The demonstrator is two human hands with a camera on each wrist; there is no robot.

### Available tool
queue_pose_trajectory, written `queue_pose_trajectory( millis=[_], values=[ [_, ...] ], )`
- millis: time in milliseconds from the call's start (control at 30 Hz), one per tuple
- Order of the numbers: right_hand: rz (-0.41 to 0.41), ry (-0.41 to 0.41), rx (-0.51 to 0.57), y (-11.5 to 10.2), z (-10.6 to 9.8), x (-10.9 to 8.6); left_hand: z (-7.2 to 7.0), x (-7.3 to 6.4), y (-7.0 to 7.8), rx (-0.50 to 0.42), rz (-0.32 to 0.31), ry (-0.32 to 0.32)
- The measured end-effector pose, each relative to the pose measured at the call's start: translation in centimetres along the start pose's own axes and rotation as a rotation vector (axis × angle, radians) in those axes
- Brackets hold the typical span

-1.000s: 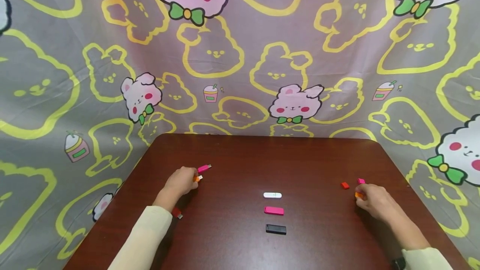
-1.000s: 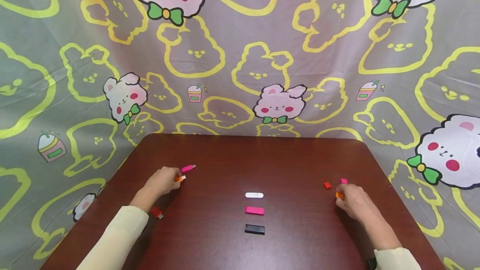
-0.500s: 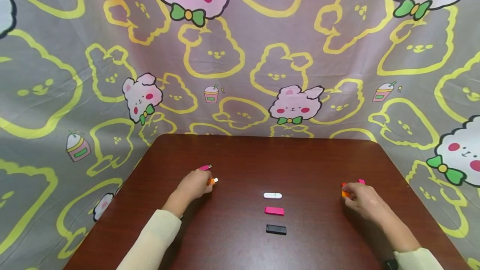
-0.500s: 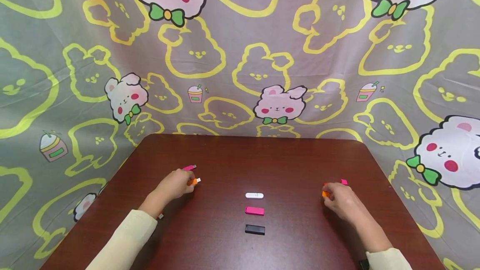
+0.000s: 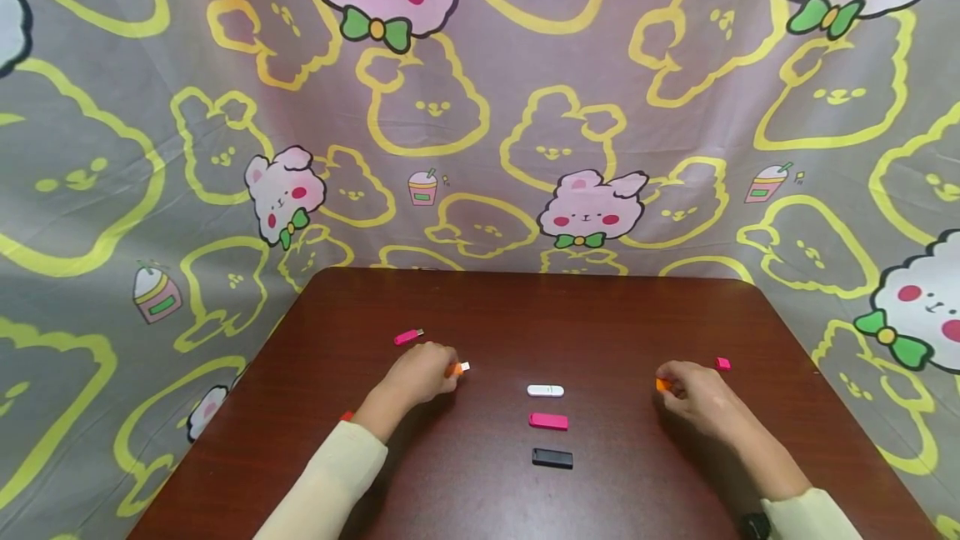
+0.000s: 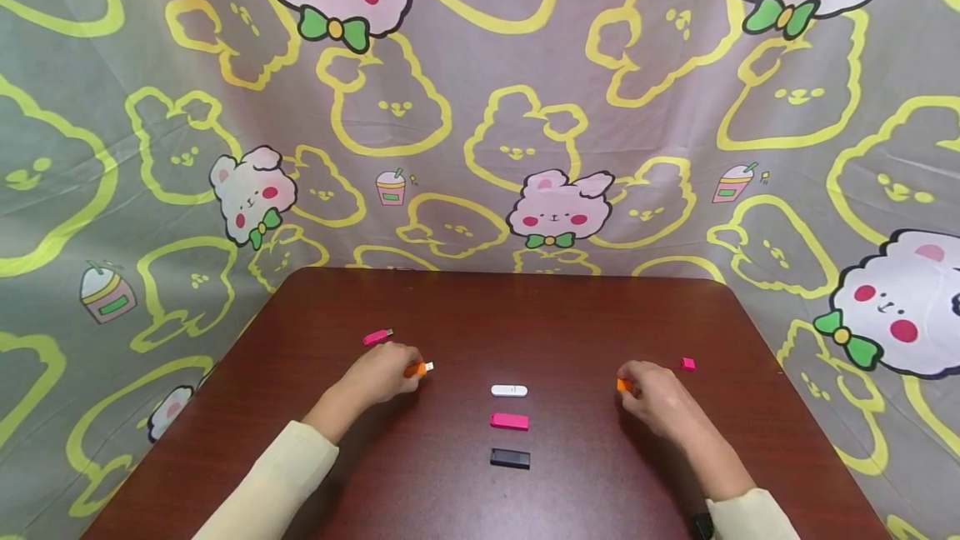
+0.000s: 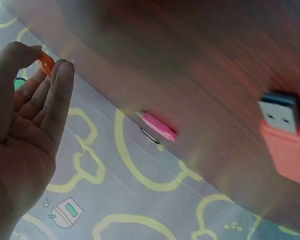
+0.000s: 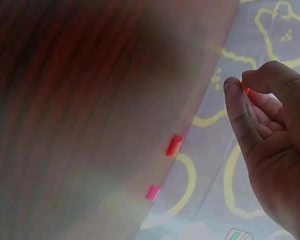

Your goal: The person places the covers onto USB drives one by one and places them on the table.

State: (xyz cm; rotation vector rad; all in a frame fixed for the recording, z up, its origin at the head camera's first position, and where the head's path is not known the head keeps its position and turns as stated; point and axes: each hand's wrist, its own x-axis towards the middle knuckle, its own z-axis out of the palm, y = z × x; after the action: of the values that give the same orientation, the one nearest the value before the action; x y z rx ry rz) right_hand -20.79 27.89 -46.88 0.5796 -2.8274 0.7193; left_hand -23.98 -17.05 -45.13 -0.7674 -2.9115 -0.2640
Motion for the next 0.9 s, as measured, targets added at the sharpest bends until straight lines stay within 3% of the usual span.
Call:
queue_pose_trajectory(
  millis=[300,667,900],
  values=[
    [-0.047,0.016,0.006,-0.8,0.8,0.6,0.4,0.7,1.3,0.024,0.026,-0.011],
    [-0.104,0.015,0.041,-2.7,2.0,1.7,1.1,1.4,3.3,0.024,0.126,0.015],
    [-0.118,-0.005,0.035,-4.0,2.8,2.4,1.3,2.0,4.9,0.020,0.150,-0.019]
  ],
)
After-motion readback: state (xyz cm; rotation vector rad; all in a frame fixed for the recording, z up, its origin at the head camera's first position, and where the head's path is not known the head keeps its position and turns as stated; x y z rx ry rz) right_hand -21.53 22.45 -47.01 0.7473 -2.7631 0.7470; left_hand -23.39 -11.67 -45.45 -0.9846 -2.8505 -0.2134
